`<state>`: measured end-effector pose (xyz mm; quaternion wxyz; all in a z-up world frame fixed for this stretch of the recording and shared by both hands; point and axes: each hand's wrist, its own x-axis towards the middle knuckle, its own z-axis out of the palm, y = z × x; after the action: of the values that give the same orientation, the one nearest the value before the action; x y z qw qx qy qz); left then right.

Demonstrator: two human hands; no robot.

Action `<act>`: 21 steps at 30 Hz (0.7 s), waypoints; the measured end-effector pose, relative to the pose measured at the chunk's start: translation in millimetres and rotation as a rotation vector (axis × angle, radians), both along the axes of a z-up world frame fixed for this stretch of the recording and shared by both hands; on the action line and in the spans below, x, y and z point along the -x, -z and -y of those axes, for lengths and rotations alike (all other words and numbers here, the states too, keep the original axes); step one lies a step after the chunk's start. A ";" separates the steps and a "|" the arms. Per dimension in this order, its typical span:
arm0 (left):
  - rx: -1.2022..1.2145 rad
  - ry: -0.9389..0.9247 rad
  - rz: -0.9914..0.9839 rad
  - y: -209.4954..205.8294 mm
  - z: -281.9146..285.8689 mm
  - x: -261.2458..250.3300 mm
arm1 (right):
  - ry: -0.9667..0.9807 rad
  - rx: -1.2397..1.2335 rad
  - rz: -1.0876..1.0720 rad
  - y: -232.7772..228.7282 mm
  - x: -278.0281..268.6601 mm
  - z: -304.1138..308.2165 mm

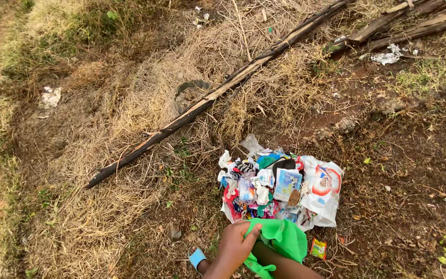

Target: The person sorts through a pile of trash and recyclables on the ground, picking up and examining items such as a book, plastic wrappers, and papers before placing some into a green bag.

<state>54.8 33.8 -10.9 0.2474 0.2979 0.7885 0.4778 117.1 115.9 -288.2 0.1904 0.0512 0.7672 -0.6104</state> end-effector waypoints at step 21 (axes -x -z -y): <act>0.250 -0.170 -0.096 52.6 -13.3 7.4 | 0.161 0.272 -0.189 8.2 -1.3 -25.1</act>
<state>47.4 47.1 -63.5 0.2030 0.2196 0.8751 0.3805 118.4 141.1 -296.4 0.0730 0.0288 0.6855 -0.7239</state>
